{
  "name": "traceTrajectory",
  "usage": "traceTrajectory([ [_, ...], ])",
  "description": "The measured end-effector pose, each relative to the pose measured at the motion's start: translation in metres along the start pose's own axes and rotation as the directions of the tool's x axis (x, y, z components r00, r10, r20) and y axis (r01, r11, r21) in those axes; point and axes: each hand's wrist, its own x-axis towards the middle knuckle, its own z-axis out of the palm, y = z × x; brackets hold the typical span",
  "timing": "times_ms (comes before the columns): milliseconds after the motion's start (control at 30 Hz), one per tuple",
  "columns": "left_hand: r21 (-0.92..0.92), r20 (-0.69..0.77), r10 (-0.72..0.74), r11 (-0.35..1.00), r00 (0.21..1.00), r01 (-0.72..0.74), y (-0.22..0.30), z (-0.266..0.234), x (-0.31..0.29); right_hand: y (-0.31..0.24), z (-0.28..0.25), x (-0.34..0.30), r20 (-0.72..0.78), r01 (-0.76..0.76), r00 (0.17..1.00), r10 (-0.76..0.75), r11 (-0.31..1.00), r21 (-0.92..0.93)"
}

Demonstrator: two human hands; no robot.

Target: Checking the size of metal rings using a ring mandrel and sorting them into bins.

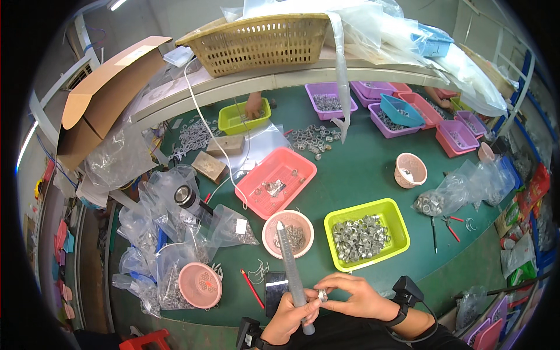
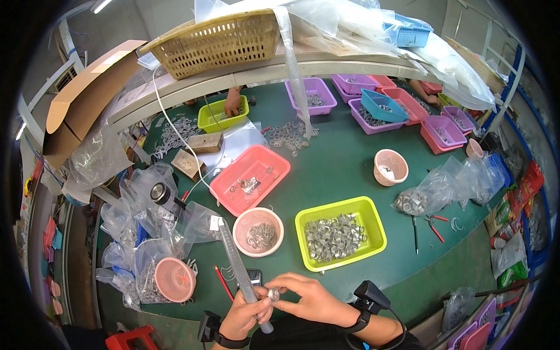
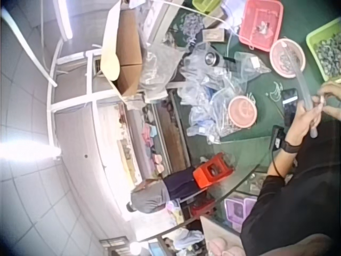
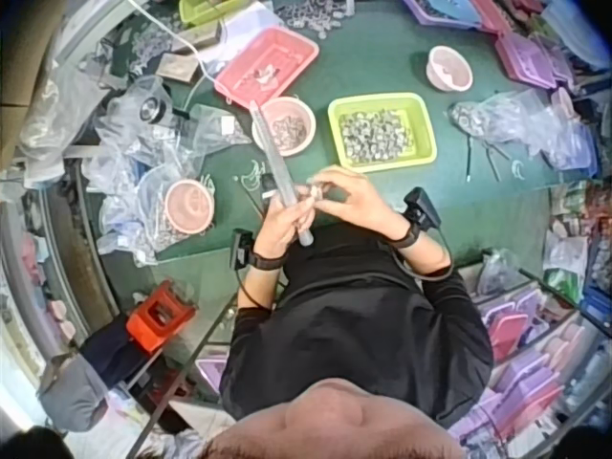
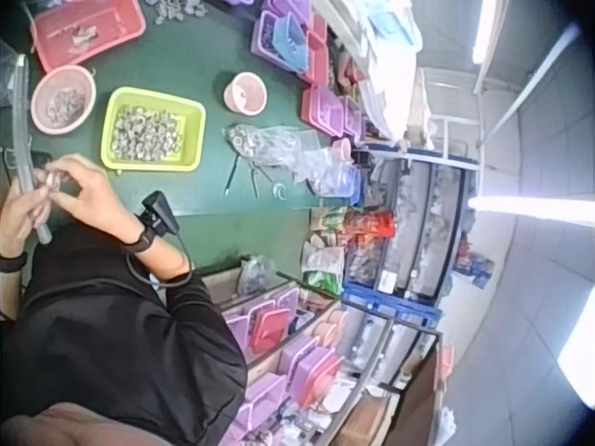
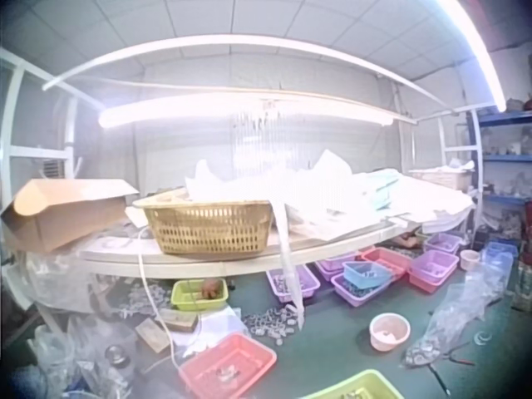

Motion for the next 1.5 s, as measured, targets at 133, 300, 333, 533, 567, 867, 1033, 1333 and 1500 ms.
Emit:
traceTrajectory([
  [133,0.076,-0.138,0.051,0.996,0.989,-0.040,-0.001,0.002,-0.002,0.006,0.003,-0.003,-0.040,0.024,0.999,-0.024,1.000,-0.012],
  [300,0.145,-0.165,0.013,0.989,0.986,0.011,-0.004,-0.008,-0.003,0.011,0.007,-0.010,-0.040,-0.026,0.999,0.024,0.998,-0.050],
  [333,0.153,-0.153,-0.012,0.988,0.988,0.036,-0.007,-0.013,-0.004,0.015,0.010,-0.013,-0.015,-0.035,0.999,0.035,0.999,-0.032],
  [533,0.219,-0.254,-0.113,0.961,0.961,0.171,-0.020,-0.025,0.003,0.055,0.024,-0.023,0.046,-0.188,0.982,0.186,0.980,0.065],
  [567,0.240,-0.284,-0.195,0.934,0.939,0.266,-0.025,-0.032,0.005,0.065,0.026,-0.028,0.096,-0.212,0.975,0.202,0.972,0.101],
  [867,0.308,-0.573,-0.102,0.892,0.813,0.330,-0.064,-0.084,0.000,0.205,0.015,-0.069,-0.600,-0.789,0.566,0.565,0.583,-0.195],
  [1033,0.836,-0.458,0.344,0.480,0.819,0.265,-0.112,-0.108,0.016,0.253,0.018,-0.076,-0.596,-0.725,0.622,0.508,0.660,-0.195],
  [1333,0.937,-0.336,0.274,-0.002,0.901,0.350,-0.126,-0.113,0.041,0.211,0.019,-0.081,-0.395,-0.364,0.900,0.183,0.815,-0.452],
  [1500,0.860,-0.467,0.350,0.394,0.812,0.325,-0.098,-0.120,-0.005,0.195,0.012,-0.098,-0.471,-0.575,0.746,0.471,0.812,-0.098],
])
